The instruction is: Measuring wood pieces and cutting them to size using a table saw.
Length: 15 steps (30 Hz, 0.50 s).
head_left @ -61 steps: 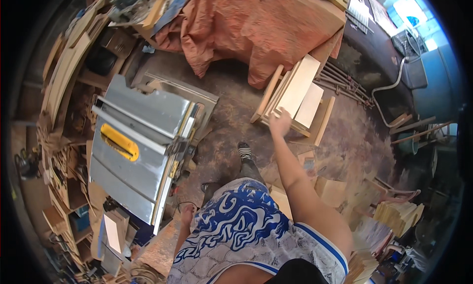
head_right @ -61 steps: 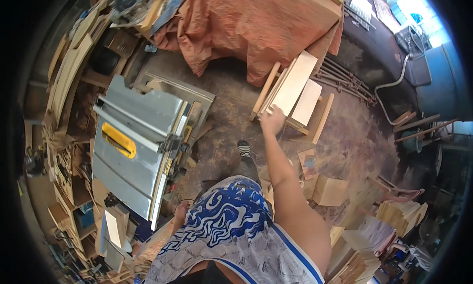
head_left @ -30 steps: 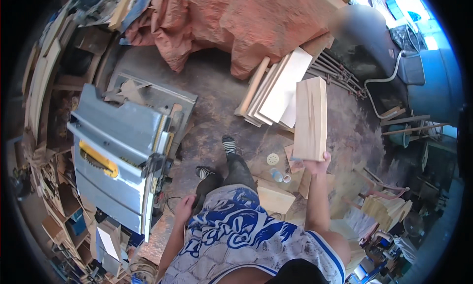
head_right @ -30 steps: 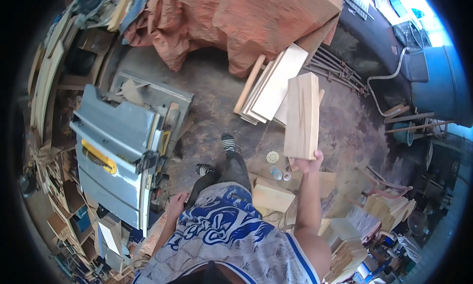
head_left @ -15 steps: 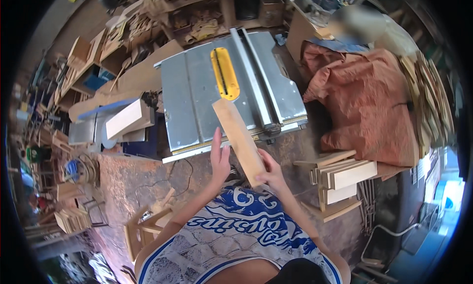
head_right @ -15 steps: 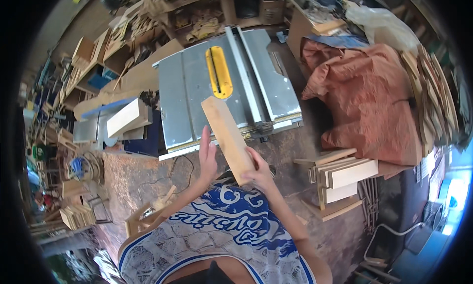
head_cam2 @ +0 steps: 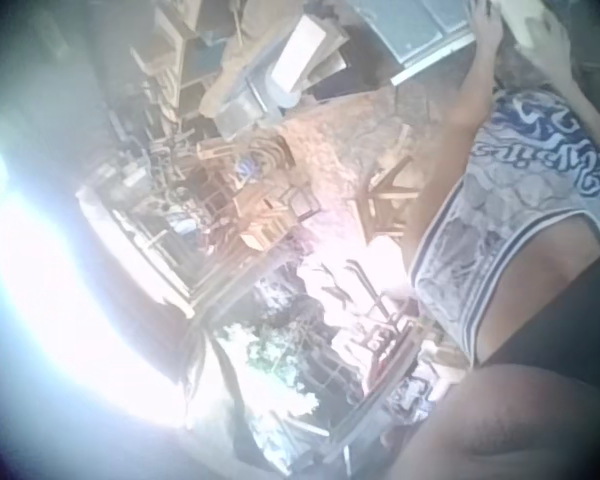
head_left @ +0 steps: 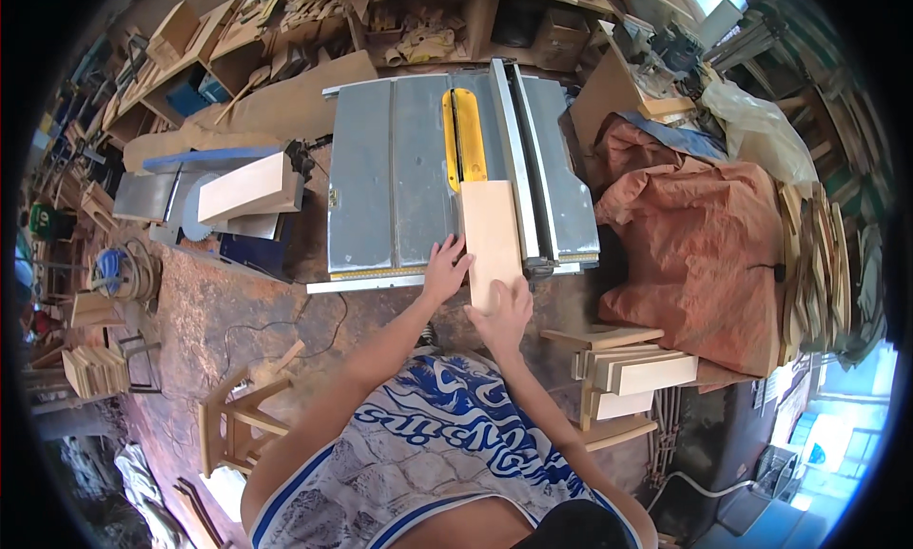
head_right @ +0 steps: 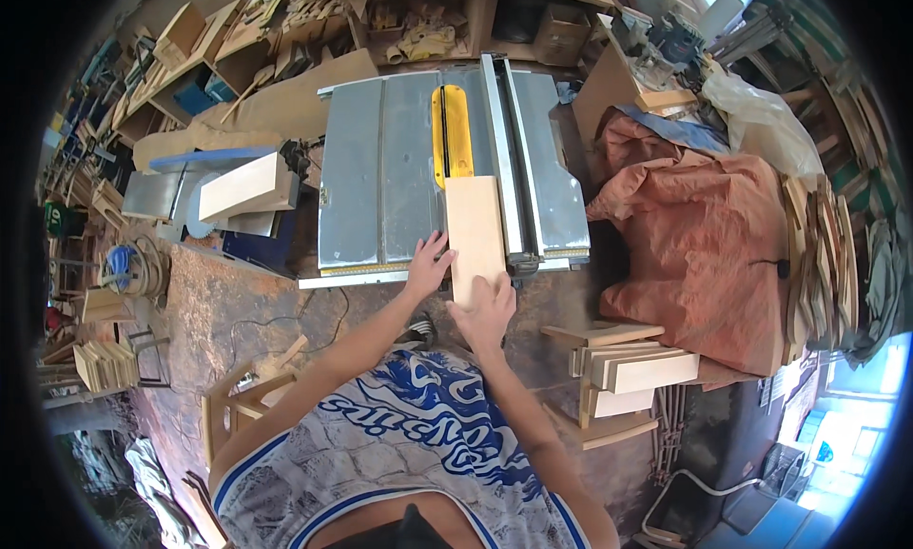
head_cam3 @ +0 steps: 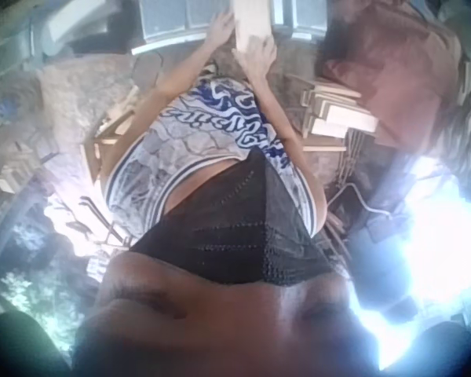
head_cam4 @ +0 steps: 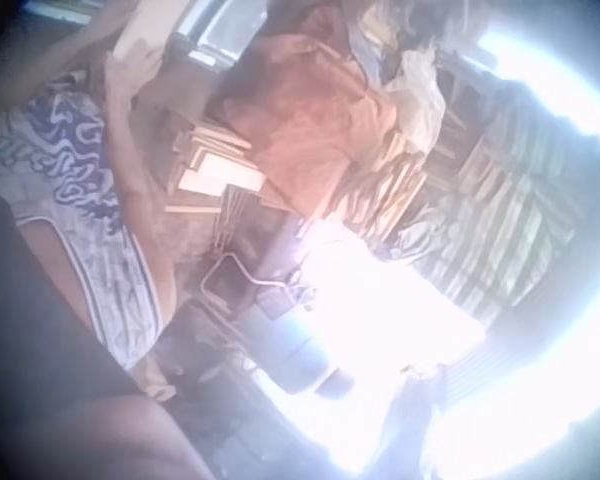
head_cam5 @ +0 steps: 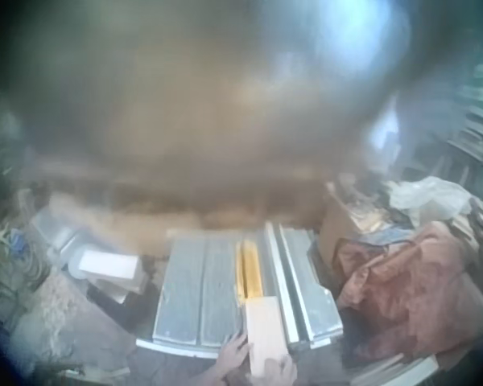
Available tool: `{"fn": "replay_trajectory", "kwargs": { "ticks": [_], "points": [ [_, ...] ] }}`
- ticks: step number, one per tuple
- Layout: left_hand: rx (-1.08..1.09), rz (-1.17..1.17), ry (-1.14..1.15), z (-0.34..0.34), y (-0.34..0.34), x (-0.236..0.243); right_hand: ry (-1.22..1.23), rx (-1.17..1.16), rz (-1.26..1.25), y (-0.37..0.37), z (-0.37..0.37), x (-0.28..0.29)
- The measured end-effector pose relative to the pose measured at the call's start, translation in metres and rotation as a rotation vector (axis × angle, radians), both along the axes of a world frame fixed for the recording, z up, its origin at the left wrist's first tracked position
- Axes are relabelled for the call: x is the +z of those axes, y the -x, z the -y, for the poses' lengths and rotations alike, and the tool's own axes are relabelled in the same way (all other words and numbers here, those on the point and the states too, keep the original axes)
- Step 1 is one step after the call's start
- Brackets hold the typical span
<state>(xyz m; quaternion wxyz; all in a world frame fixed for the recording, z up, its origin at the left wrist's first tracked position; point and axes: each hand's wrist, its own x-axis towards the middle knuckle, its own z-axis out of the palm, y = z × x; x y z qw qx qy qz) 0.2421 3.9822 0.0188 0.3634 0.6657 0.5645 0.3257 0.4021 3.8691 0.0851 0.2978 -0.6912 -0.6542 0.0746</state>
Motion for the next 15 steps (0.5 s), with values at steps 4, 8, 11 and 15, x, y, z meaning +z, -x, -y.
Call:
{"fn": "replay_trajectory", "kwargs": {
  "ticks": [4,8,11,15],
  "points": [
    [0.037,0.031,0.057,-0.004,-0.008,-0.002,-0.004,0.034,-0.276,-0.031,0.001,-0.003],
    [0.037,0.037,0.021,-0.007,-0.007,-0.007,0.062,0.237,-0.169,-0.067,0.004,-0.003],
    [0.023,0.016,0.037,-0.007,-0.008,-0.009,0.029,0.302,-0.074,-0.074,-0.001,-0.009],
    [0.080,0.045,0.005,-0.009,-0.011,-0.014,0.006,0.364,0.001,-0.078,-0.008,-0.006]
  ]
}}
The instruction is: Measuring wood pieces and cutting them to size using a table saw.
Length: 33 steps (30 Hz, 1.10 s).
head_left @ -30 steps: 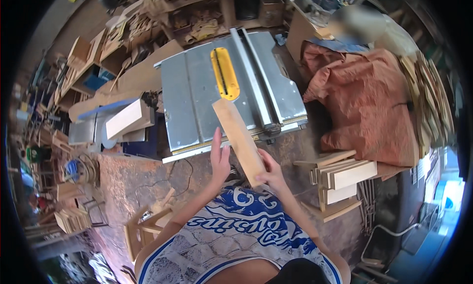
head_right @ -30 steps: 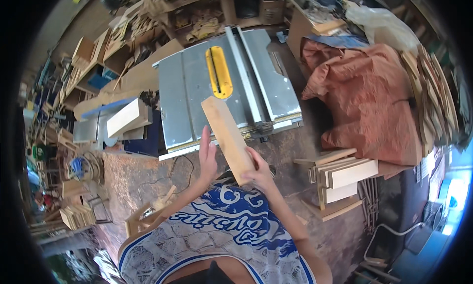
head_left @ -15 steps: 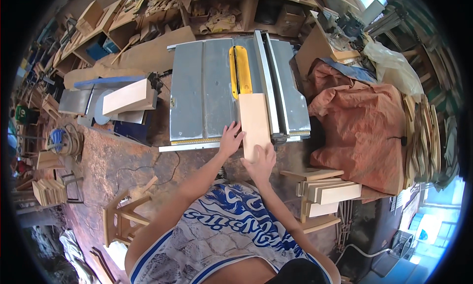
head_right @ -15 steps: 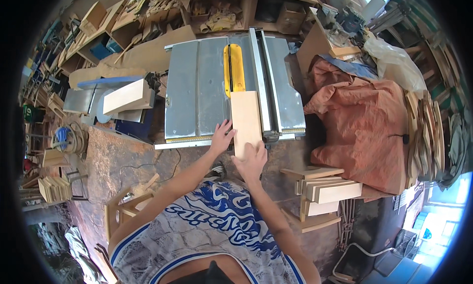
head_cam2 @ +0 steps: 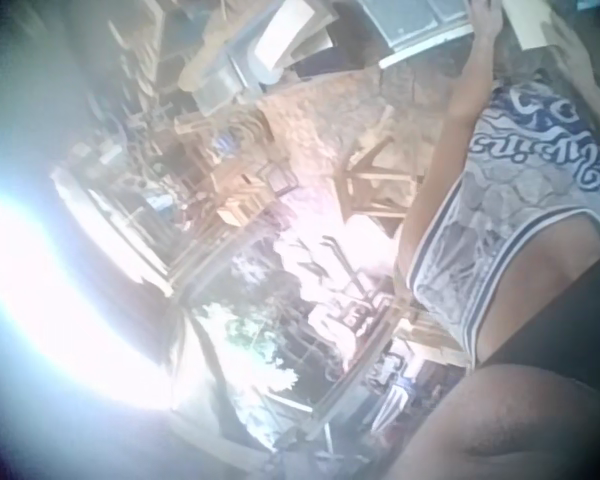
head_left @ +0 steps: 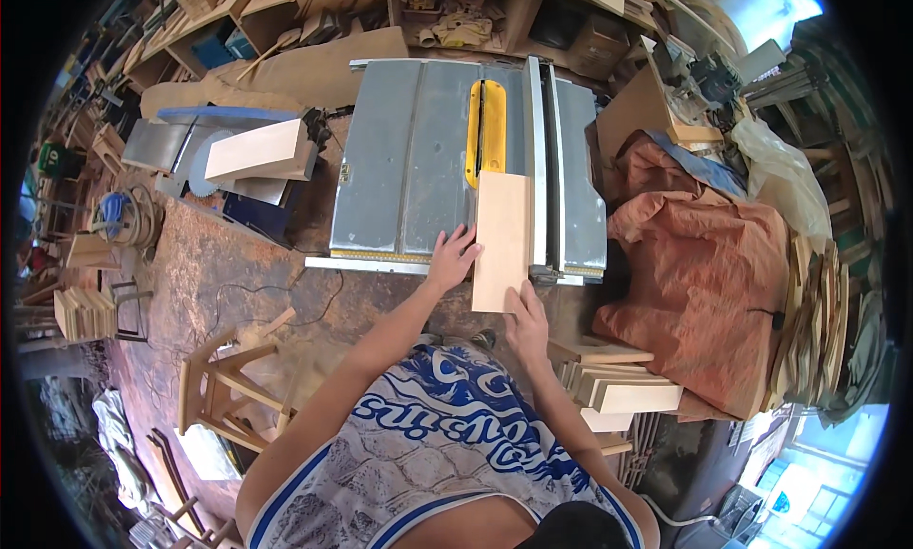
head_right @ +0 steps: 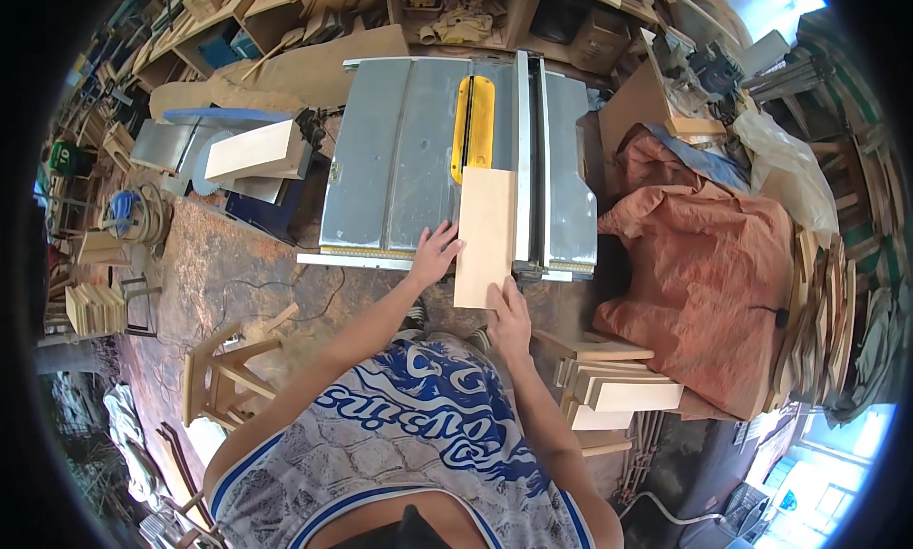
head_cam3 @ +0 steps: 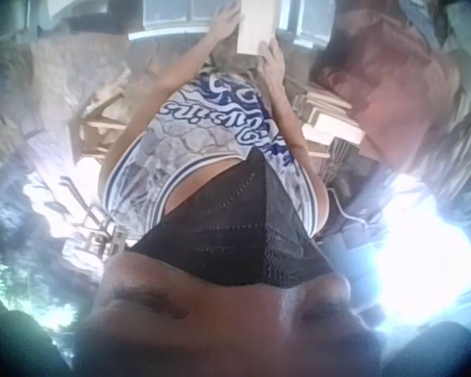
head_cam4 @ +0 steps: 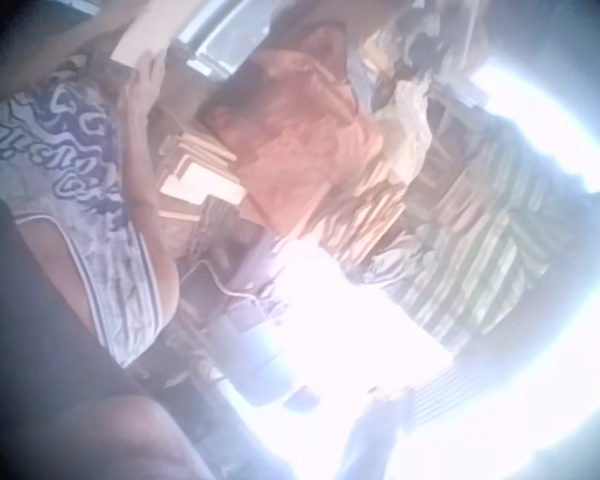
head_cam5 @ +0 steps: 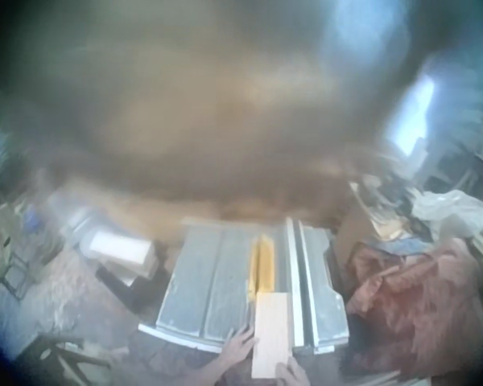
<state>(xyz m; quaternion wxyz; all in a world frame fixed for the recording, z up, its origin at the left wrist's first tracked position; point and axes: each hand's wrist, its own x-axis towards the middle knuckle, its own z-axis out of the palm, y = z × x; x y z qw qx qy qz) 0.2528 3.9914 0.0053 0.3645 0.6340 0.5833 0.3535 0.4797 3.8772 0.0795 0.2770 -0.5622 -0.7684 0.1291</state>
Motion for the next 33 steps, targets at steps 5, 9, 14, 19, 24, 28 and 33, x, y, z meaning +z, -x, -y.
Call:
{"fn": "replay_trajectory", "kwargs": {
  "ticks": [5,9,14,19,24,28,33],
  "points": [
    [-0.006,-0.088,0.036,-0.009,0.003,0.002,-0.042,0.003,-0.017,0.007,-0.012,0.005],
    [-0.027,-0.108,0.042,-0.010,0.002,0.003,-0.075,0.009,-0.009,0.007,-0.012,0.008],
    [-0.028,-0.107,0.039,-0.011,0.004,0.006,0.013,0.016,0.046,0.005,-0.012,0.010],
    [-0.026,-0.106,0.043,-0.011,0.004,0.008,0.022,0.230,0.398,0.009,-0.048,0.048],
    [-0.024,-0.110,0.024,-0.011,0.004,0.003,0.267,0.396,0.773,0.020,-0.092,0.077],
    [-0.022,-0.073,0.050,-0.011,0.005,0.001,0.194,0.407,0.830,0.017,-0.083,0.055],
    [-0.038,-0.061,0.051,-0.010,0.006,0.007,-0.029,0.331,0.781,0.020,-0.069,0.030]
  ]
}}
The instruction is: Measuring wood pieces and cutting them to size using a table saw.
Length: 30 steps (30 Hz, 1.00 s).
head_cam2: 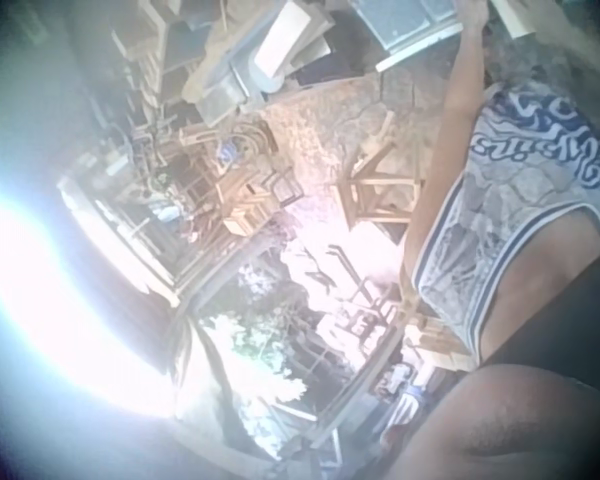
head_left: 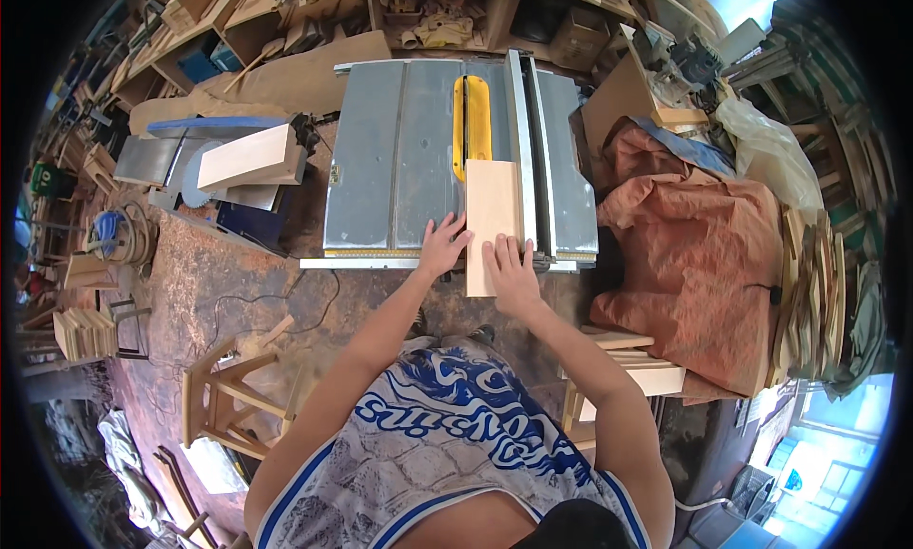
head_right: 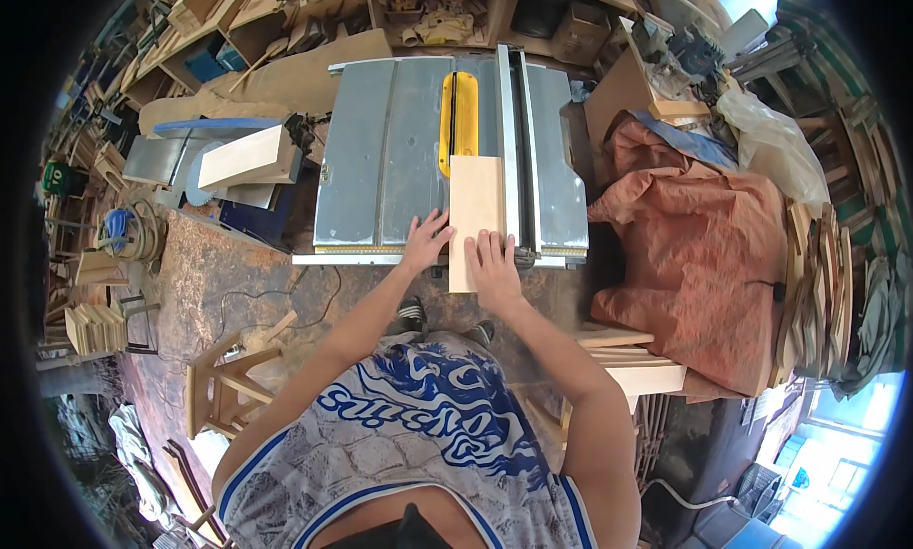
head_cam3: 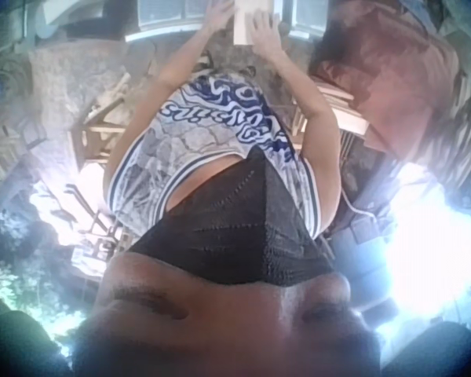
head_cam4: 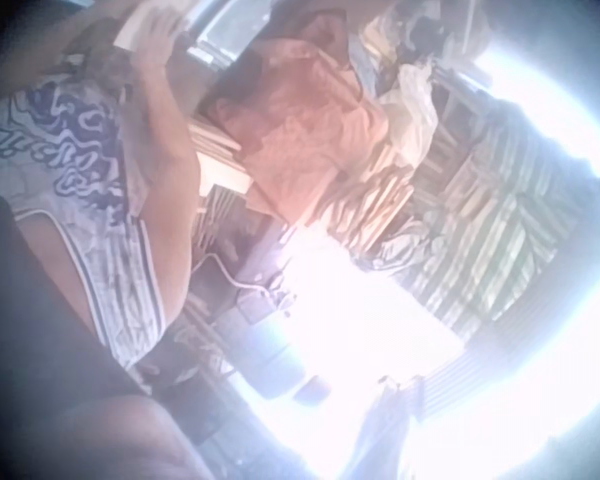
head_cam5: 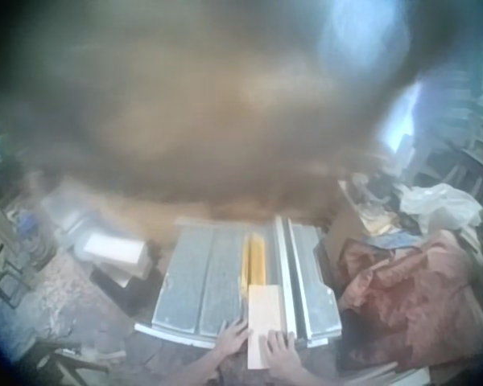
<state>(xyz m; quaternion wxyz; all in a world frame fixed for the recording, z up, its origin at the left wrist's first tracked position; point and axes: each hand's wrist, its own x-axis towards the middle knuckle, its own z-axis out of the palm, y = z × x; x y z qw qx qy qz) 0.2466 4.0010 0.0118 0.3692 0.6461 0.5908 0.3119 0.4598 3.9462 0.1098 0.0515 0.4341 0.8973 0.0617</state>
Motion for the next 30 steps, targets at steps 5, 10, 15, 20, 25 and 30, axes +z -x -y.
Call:
{"fn": "replay_trajectory", "kwargs": {
  "ticks": [5,10,15,20,25,30],
  "points": [
    [-0.012,-0.016,0.010,0.000,-0.002,0.006,-0.063,-0.035,-0.020,0.005,0.003,-0.008],
    [-0.047,-0.058,0.032,-0.001,0.001,0.009,0.007,-0.048,-0.061,0.016,0.011,-0.007],
    [-0.046,-0.130,0.023,-0.001,0.004,0.011,0.158,-0.037,-0.068,0.021,-0.006,0.032],
    [-0.047,-0.130,0.042,-0.001,0.007,0.012,0.489,-0.034,-0.205,0.003,-0.077,0.023],
    [-0.047,-0.049,0.059,-0.001,-0.011,0.027,0.043,-0.213,-0.141,0.003,-0.170,-0.001],
    [-0.020,0.016,0.092,0.037,0.004,0.023,0.314,-0.366,0.041,0.043,-0.196,0.024]
  ]
}}
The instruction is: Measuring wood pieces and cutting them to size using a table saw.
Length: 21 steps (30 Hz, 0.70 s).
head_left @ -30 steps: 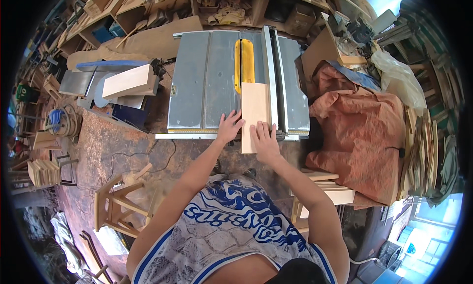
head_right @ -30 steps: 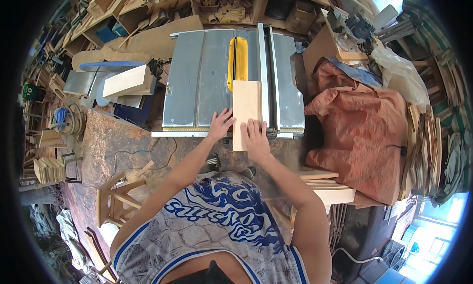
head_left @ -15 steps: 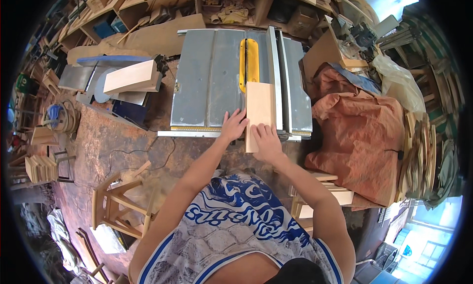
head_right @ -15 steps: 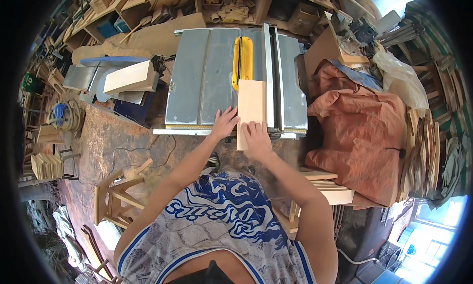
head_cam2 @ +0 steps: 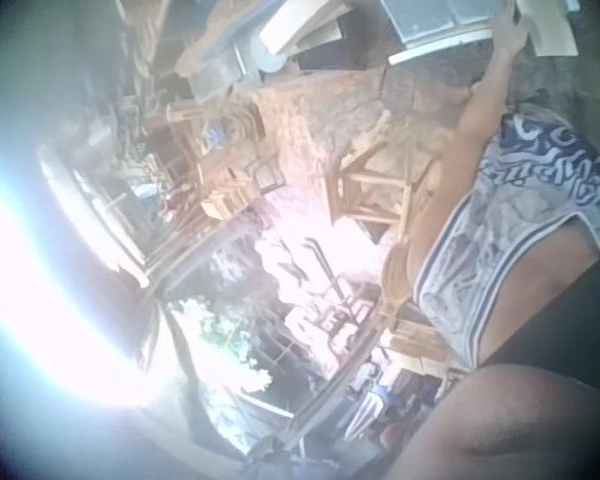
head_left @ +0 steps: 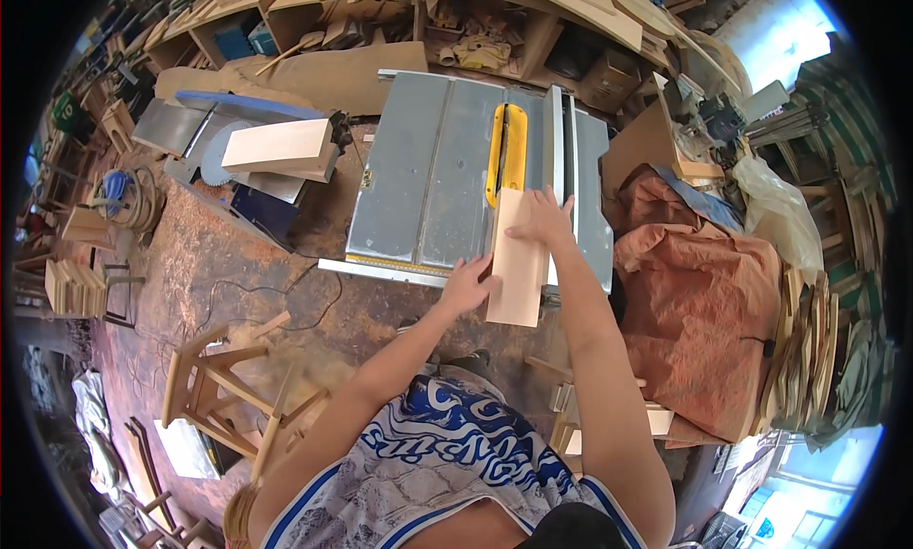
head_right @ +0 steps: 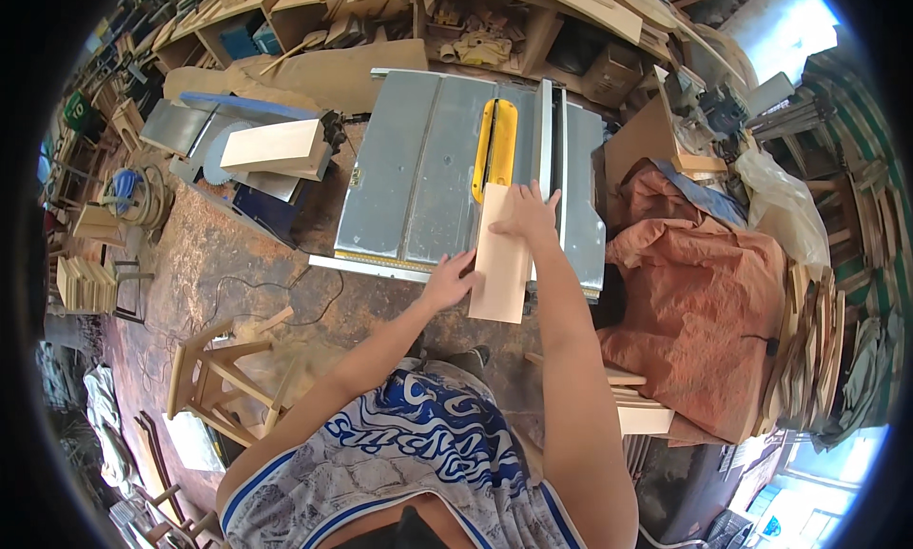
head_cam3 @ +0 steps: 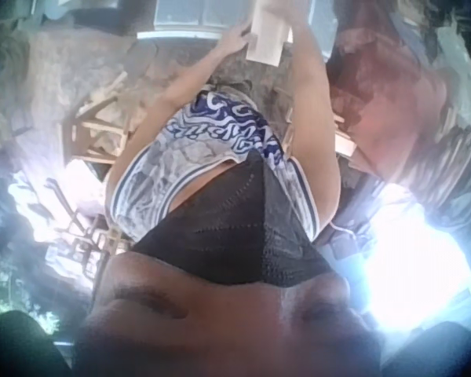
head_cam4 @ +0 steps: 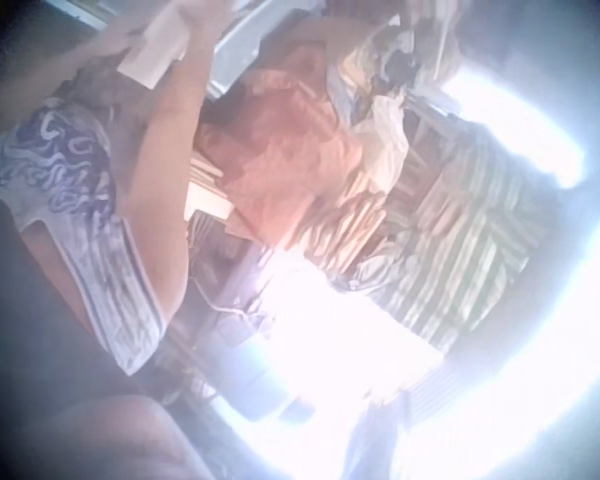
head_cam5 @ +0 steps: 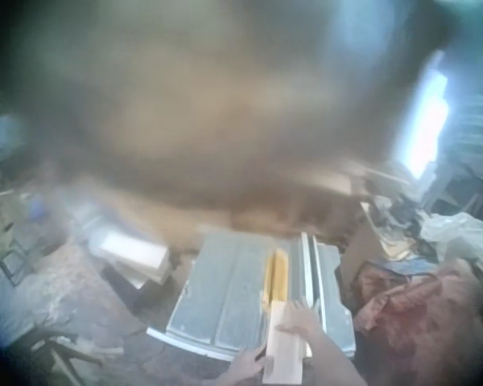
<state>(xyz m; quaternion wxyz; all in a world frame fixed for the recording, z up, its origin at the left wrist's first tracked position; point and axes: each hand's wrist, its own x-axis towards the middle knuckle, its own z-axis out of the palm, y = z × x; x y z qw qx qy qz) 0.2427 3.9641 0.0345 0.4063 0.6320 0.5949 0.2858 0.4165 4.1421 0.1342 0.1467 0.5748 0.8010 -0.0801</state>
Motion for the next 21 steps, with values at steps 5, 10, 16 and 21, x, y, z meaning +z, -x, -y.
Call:
{"fn": "replay_trajectory", "kwargs": {
  "ticks": [5,10,16,21],
  "points": [
    [0.117,0.185,0.152,0.064,-0.010,0.012,0.030,-0.019,0.000,0.002,0.001,0.001],
    [0.376,0.755,0.148,0.074,-0.014,-0.068,0.007,0.009,0.051,0.004,0.005,-0.001],
    [1.074,1.378,0.850,0.036,0.049,-0.161,0.035,-0.028,0.102,0.003,0.012,-0.007],
    [1.225,1.643,0.775,0.005,0.080,-0.209,-0.010,-0.065,0.070,0.024,0.034,0.006]
  ]
}}
